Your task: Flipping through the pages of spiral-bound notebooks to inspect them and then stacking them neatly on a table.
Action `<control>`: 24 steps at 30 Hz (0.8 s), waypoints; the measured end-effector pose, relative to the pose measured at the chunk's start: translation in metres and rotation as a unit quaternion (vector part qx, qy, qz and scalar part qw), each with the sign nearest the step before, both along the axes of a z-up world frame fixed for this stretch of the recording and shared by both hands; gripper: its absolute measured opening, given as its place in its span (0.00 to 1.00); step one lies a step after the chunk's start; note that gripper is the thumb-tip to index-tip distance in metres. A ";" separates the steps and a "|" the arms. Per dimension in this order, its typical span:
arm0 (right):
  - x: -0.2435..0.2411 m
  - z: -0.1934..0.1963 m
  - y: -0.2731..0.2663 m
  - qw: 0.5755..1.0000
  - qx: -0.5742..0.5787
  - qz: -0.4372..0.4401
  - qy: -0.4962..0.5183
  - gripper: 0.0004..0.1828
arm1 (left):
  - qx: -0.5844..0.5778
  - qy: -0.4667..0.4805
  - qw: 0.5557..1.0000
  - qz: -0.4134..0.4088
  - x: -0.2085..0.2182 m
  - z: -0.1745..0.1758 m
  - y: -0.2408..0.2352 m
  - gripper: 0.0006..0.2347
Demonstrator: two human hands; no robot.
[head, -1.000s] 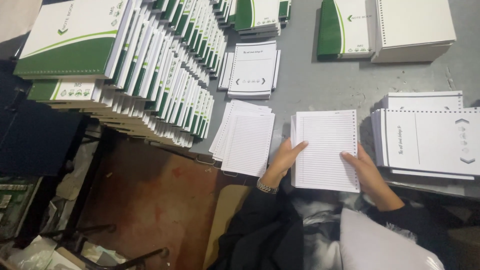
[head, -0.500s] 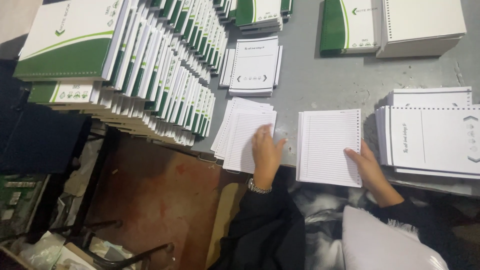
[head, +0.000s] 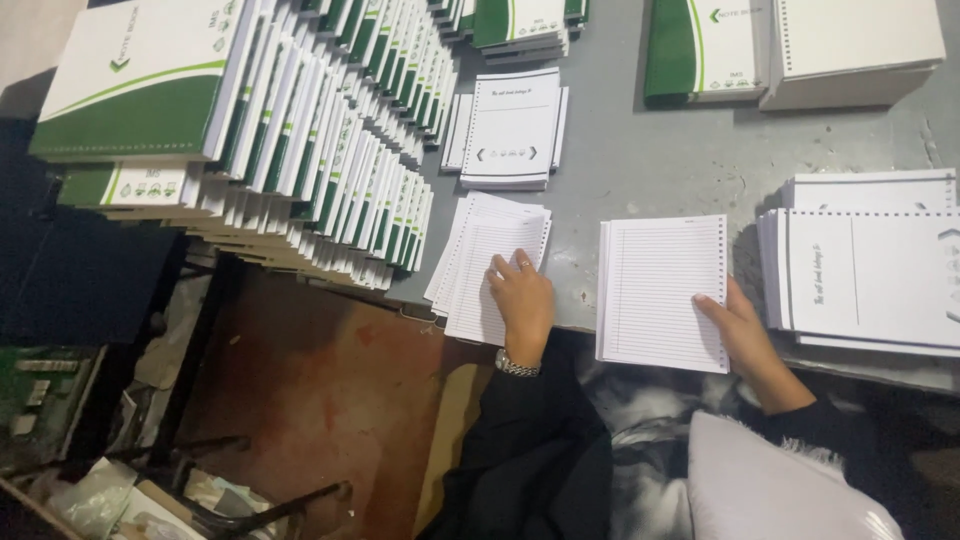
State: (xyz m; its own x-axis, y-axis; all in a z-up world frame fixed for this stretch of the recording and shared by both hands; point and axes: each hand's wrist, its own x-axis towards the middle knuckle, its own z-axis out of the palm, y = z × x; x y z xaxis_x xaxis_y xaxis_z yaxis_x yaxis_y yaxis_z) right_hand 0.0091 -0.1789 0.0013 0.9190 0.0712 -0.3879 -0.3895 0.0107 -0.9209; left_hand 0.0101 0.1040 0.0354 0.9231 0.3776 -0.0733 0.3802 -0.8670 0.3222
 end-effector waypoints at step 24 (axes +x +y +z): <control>-0.001 0.006 0.000 1.000 -0.001 0.006 0.008 0.37 | -0.487 -0.197 0.851 0.018 -0.050 0.056 0.154 0.20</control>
State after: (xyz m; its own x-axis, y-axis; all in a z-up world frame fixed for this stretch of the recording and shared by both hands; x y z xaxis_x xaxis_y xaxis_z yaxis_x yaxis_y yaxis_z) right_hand 0.0077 -0.1792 0.0074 0.9119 0.0811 -0.4022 -0.4039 0.0049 -0.9148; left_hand -0.0398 0.2578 0.0919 0.9378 0.3429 -0.0544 0.0961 -0.1057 0.9897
